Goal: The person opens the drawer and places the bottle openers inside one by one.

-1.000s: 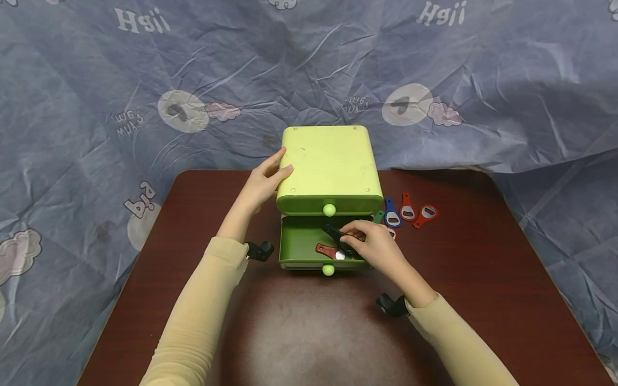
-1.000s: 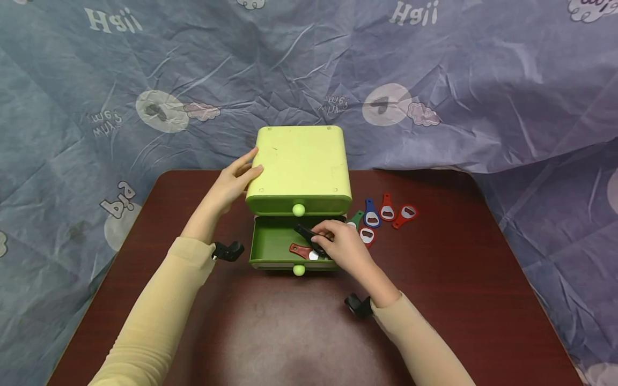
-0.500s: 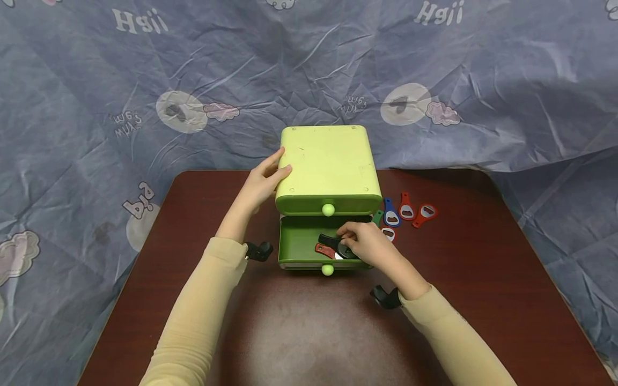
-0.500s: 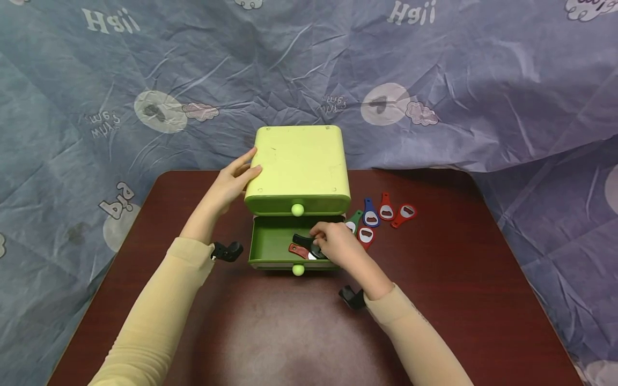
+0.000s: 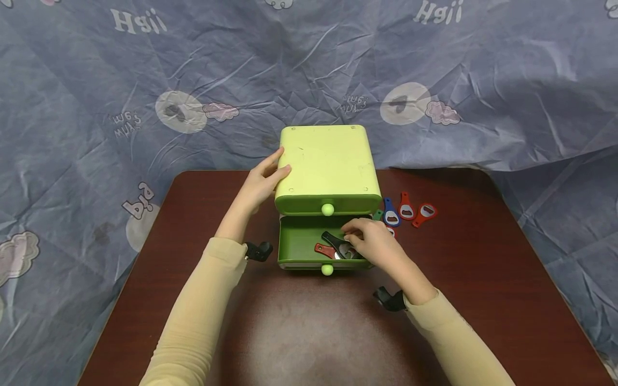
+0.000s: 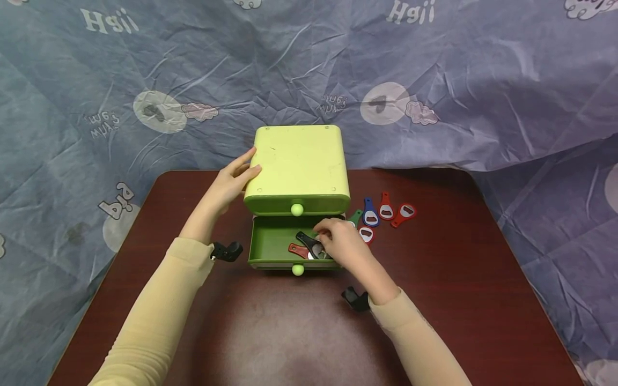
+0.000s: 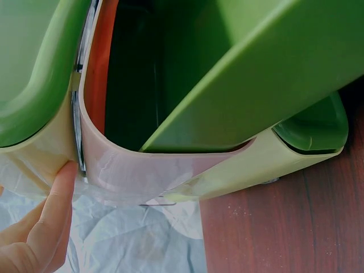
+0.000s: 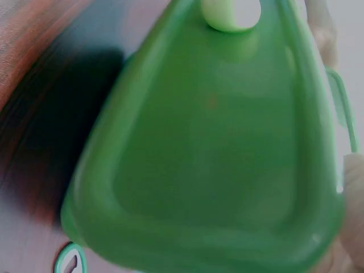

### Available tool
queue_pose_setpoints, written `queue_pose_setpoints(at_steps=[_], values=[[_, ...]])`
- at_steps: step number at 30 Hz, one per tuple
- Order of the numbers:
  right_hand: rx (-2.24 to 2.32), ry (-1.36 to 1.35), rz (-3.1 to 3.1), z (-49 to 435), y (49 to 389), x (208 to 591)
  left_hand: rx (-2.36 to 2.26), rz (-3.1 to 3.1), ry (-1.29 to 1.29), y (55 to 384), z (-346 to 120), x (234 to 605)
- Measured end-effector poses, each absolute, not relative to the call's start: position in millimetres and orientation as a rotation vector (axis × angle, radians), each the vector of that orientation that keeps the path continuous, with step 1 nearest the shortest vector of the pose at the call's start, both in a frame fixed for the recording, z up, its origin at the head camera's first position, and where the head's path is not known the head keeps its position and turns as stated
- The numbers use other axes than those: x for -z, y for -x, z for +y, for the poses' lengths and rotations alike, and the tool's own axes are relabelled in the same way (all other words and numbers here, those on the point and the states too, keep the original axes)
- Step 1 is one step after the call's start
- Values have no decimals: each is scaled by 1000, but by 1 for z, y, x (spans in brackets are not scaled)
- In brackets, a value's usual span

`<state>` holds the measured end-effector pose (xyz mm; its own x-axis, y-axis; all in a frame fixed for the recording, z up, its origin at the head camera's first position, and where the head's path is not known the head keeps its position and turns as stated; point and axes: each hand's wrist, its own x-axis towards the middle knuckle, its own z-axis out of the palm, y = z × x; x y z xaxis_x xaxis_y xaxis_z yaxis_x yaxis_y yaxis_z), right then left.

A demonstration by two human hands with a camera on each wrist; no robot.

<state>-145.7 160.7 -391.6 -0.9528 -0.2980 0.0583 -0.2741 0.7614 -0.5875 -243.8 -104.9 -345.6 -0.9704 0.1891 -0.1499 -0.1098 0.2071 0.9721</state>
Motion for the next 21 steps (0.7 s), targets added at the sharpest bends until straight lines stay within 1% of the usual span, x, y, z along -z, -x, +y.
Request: queue_pose_setpoints(at_steps=[8, 12, 16, 21], values=[[1190, 359, 2888, 192, 143, 379, -1834, 2261, -77, 244, -106, 345], [1288, 221, 2877, 214, 145, 379, -1835, 2268, -79, 245, -106, 346], [1348, 68, 2854, 233, 151, 387, -1827, 2272, -75, 244, -106, 346], [1359, -82, 2869, 248, 159, 410, -1816, 2283, -78, 244, -105, 346]])
